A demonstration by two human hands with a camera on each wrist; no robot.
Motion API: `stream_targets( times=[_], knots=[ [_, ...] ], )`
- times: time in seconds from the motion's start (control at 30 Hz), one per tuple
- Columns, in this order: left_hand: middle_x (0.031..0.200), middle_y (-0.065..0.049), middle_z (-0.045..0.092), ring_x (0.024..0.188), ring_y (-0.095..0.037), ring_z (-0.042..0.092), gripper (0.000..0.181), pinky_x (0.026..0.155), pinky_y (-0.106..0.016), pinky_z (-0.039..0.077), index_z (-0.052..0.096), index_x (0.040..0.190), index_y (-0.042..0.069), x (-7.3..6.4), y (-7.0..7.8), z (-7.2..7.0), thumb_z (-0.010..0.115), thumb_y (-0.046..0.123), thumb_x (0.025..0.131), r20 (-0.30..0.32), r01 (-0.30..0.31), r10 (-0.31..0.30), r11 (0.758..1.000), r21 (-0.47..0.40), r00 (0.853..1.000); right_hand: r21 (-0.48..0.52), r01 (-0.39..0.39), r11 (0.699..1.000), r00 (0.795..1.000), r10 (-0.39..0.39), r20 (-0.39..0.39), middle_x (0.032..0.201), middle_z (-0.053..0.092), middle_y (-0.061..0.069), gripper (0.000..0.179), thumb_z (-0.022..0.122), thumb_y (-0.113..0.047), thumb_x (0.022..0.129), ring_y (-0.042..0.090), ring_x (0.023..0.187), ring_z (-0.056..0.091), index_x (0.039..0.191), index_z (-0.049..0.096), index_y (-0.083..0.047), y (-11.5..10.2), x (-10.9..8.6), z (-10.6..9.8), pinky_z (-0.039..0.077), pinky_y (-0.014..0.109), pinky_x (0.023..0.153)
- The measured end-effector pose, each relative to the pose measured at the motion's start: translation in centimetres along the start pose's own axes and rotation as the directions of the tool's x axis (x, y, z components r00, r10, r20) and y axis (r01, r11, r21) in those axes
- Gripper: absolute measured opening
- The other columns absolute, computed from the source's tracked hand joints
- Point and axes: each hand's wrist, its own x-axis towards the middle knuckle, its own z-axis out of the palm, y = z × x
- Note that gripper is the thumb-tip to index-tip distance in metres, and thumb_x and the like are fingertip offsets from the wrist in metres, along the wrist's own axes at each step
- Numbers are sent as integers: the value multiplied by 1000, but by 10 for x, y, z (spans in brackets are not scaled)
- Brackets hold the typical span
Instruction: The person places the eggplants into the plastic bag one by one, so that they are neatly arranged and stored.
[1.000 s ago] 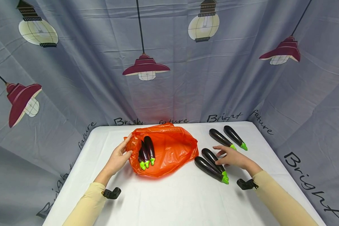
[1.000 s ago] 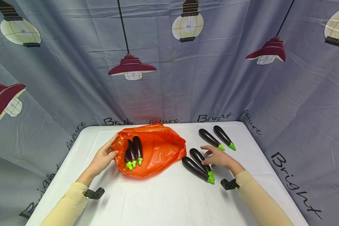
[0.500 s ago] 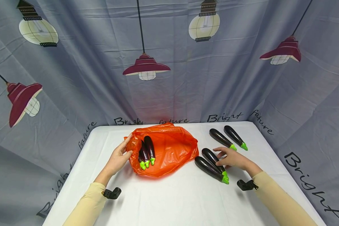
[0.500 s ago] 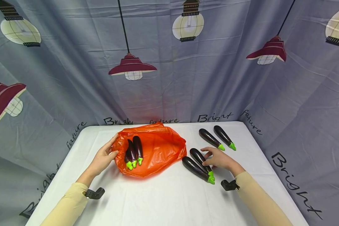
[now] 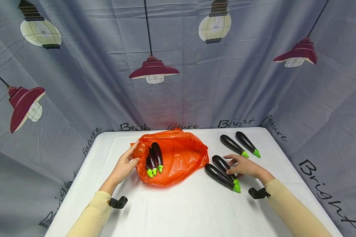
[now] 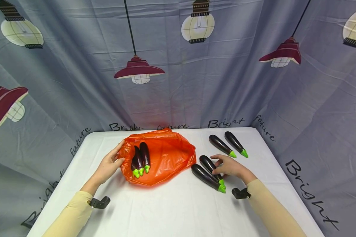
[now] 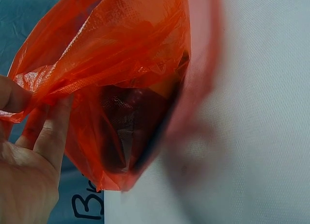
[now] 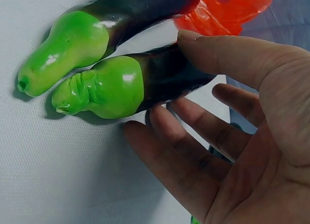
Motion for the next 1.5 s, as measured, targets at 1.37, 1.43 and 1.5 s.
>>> stream_targets(
  times=[1.37, 1.43, 1.5],
  knots=[
    [167, 1, 25, 149, -29, 30, 73, 114, -42, 33, 31, 163, 25, -1, 2, 1, 55, -3, 100, 5, 7, -7, 1000, -6, 1000, -12, 7, 1000, 1000, -7, 14, 121, 52, 19, 80, 81, -7, 85, 25, 80, 62, 155, 42, -7, 7, 2, 1, 59, 42, 64],
    [167, 0, 25, 149, -30, 31, 73, 113, -38, 35, 31, 163, 25, -1, 2, 1, 55, -2, 100, 3, 10, -10, 1000, -3, 1000, -8, 15, 1000, 1000, -14, 19, 121, 53, 20, 80, 80, -7, 85, 25, 80, 62, 155, 42, -7, 7, 2, 1, 59, 43, 64],
    [167, -2, 25, 148, -31, 31, 73, 111, -31, 38, 31, 163, 25, -1, 2, 1, 55, -2, 100, 3, 12, -12, 1000, -1, 1000, -5, 20, 1000, 1000, -20, 20, 122, 53, 20, 79, 80, -6, 85, 25, 80, 62, 155, 42, -7, 6, 1, 1, 59, 44, 64]
  ],
)
